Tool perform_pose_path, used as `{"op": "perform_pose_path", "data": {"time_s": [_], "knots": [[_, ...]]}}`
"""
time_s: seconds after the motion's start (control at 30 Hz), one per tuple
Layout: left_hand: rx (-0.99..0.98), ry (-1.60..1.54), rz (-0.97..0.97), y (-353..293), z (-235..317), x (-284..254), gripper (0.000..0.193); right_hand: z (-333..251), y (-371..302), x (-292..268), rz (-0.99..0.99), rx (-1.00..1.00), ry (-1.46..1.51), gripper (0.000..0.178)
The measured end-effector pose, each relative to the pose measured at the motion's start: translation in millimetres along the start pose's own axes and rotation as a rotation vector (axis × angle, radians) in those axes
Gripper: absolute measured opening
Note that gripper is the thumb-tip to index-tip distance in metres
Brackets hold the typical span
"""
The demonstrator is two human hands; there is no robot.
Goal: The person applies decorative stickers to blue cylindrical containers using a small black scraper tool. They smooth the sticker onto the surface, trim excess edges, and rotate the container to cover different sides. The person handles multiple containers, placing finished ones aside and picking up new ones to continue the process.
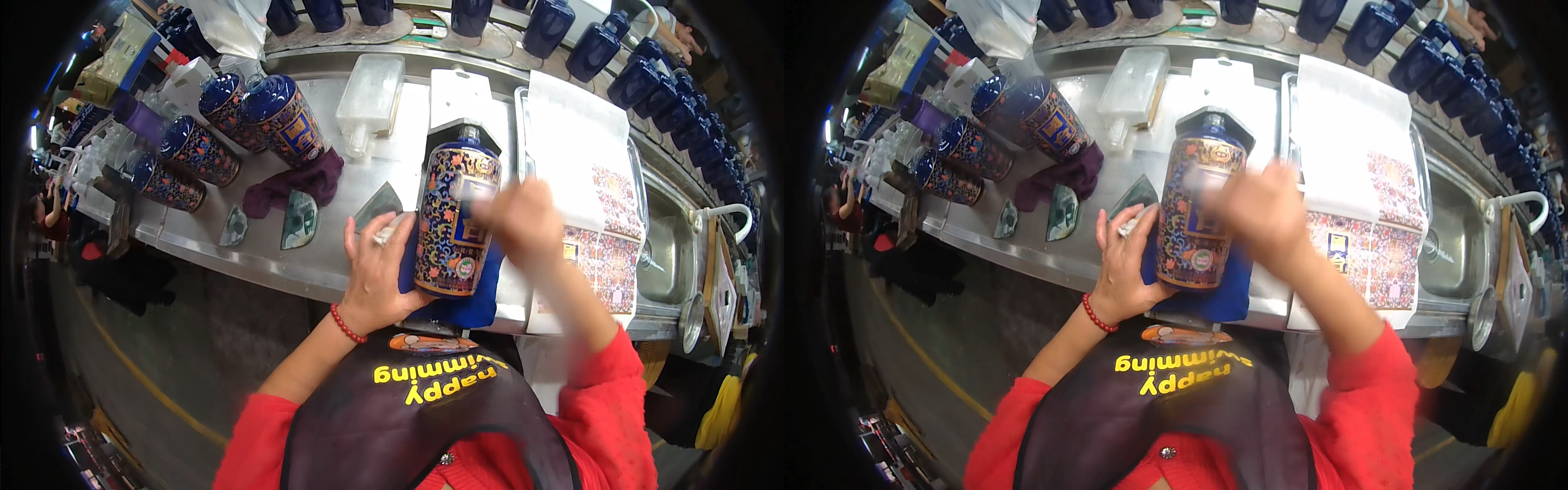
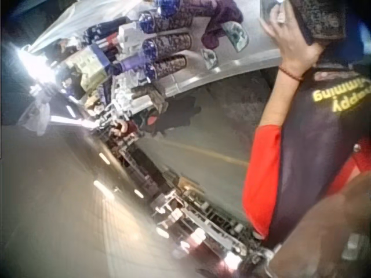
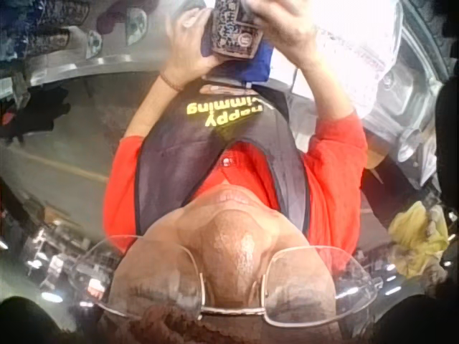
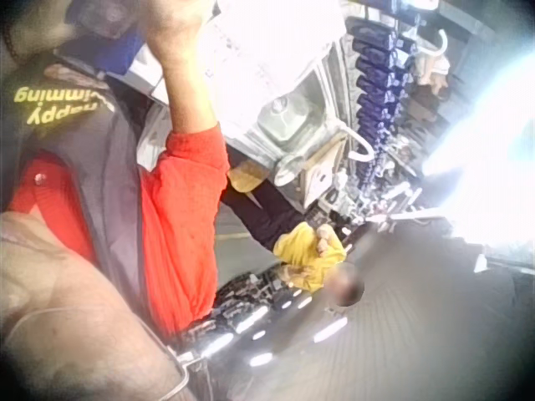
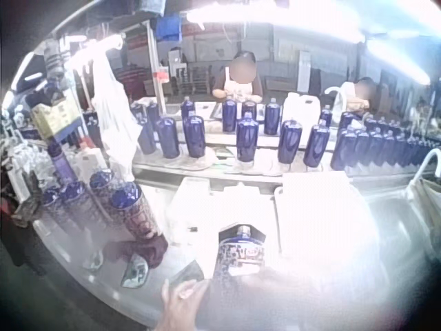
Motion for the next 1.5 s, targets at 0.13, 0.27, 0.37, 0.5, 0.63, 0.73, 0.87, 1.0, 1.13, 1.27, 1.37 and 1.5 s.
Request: {"op": "perform_pose_path", "data": {"time_s": [0.13,0.27,0.37,0.5,0.63,0.73,0.87,1.0,1.13,1.27,1.37,1.5], "knots": [[0.005,0.007,-0.013,0.2,1.9,-0.7,0.101,-22.7,-7.4,15.1,-0.448,-0.074,0.625,0.017],[0.034,0.054,0.013,3.7,8.3,-11.7,0.101,39.1,-2.0,-3.2,0.175,0.345,0.355,0.026],[0.041,0.079,0.003,5.2,9.4,-13.4,0.102,-32.1,-6.7,5.8,-0.285,-0.172,0.001,0.028],[0.024,0.034,0.053,4.4,9.5,-12.7,0.102,18.1,7.0,7.8,-0.256,0.552,0.718,0.012],[0.027,0.046,0.032,2.2,6.7,-7.7,0.104,7.9,21.8,-1.3,0.079,-0.098,-0.237,0.025],[0.019,0.038,0.038,0.7,4.9,-1.5,0.101,-38.8,4.4,5.2,-0.301,-0.142,0.25,0.03],[-0.006,-0.062,-0.001,-0.3,2.1,1.8,0.1,30.2,13.3,7.9,-0.153,0.549,0.766,0.018],[0.034,-0.054,0.034,1.0,2.8,-2.6,0.1,-0.7,14.0,1.1,0.017,-0.114,-0.123,0.026],[0.018,-0.036,0.025,1.1,4.7,-5.8,0.1,-40.7,13.9,3.0,-0.408,-0.082,0.516,0.015],[0.032,0.001,0.016,0.5,6.9,-9.0,0.101,46.8,22.4,-3.7,0.077,0.598,0.651,0.01],[0.05,0.015,0.043,-0.9,6.2,-5.7,0.103,-8.2,15.2,-1.4,0.066,-0.086,-0.092,0.024],[-0.02,-0.041,0.03,-0.8,-1.1,8.6,0.112,-55.5,-15.6,11.9,-0.5,-0.122,0.562,0.029]]}}
Point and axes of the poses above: each hand's wrist, its own y-axis towards the middle knuckle, its own x-axis out of the palm, z = x × y, the point moved 6 cm from there along y, towards the middle knuckle, and after that the axes turned 6 degrees about y, right-handed, at the moved point
